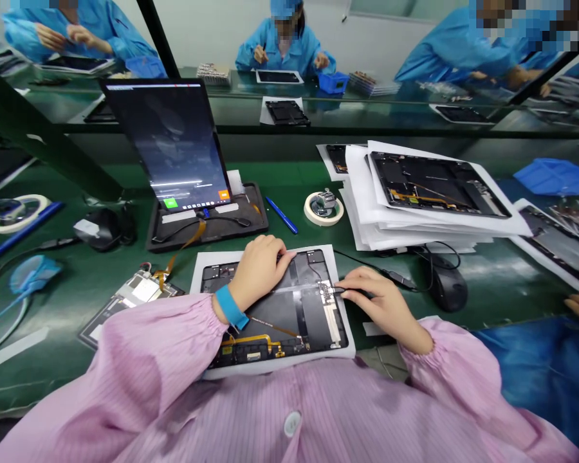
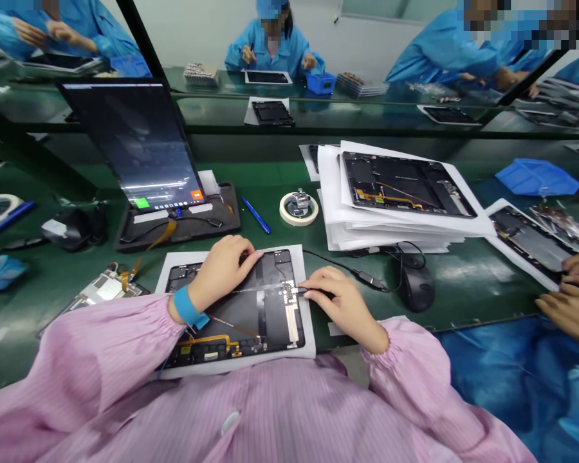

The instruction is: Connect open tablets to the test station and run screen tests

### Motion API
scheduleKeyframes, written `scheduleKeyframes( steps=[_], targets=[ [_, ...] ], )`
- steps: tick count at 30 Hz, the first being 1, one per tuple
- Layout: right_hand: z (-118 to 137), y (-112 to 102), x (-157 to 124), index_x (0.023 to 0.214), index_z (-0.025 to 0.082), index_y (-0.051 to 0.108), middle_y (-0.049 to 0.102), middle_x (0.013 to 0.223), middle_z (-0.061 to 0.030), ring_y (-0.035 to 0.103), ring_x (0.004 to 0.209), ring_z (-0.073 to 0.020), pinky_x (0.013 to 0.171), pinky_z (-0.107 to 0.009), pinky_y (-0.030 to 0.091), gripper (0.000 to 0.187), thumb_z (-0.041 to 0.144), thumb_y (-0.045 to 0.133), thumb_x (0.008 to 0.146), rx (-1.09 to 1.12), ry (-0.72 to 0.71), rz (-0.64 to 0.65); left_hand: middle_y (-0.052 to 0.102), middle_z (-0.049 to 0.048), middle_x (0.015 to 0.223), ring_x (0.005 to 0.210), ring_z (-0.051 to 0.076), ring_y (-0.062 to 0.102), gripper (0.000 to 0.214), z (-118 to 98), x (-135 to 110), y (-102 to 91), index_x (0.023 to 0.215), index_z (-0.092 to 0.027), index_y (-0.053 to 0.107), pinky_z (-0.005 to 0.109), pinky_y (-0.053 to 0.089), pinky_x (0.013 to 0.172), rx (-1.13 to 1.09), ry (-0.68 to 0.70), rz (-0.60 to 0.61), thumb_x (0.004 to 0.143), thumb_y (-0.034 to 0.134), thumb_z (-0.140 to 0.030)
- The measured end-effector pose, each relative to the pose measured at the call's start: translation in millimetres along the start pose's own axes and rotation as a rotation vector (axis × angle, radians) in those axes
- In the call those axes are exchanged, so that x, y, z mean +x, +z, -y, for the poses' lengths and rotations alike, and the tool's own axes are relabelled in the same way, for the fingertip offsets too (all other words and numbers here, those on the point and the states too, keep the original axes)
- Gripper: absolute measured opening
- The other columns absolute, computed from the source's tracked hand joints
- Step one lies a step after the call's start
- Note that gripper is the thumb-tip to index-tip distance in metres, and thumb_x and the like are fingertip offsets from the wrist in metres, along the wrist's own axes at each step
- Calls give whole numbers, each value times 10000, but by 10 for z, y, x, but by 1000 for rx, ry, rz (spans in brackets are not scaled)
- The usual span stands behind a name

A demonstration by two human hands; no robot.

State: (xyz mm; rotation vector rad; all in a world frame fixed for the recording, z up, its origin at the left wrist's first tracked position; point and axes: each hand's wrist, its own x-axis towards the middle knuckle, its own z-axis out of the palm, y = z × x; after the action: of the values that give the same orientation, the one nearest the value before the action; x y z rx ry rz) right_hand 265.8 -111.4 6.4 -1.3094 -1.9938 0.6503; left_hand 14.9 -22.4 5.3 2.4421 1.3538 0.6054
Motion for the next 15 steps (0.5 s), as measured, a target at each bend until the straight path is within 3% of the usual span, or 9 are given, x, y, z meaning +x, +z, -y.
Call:
scheduleKeyframes(
  steps=[5, 10, 15],
  targets=[
    [98, 16, -48, 1005, 209, 677, 652, 926, -38, 602, 862, -168, 771, -305, 499, 157, 208, 536, 935, -129, -104, 26, 612, 33, 788, 738, 183, 551, 293, -17, 22, -16, 748, -181, 544, 291, 381, 654, -86, -24, 57, 950, 453, -373],
    [235, 160, -130, 1122, 139, 577, 627, 1034, -104, 590, 921, -233, 802, -383, 493, 239, 141, 408, 954, -502, -127, 83, 619, 14, 685, 642, 189, 567, 300, 19, 45, -6, 818, -198, 562, 274, 310, 563, -50, -76, 176, 955, 421, -425],
    [211, 269, -135, 1014, 132, 562, 599, 904, -104, 573, 838, -248, 757, -397, 480, 226, 124, 344, 955, -643, -119, 163, 648, 13, 708, 661, 195, 591, 316, 93, 66, 53, 821, -211, 580, 270, 304, 559, -49, -64, 195, 945, 422, -455]
  ],
)
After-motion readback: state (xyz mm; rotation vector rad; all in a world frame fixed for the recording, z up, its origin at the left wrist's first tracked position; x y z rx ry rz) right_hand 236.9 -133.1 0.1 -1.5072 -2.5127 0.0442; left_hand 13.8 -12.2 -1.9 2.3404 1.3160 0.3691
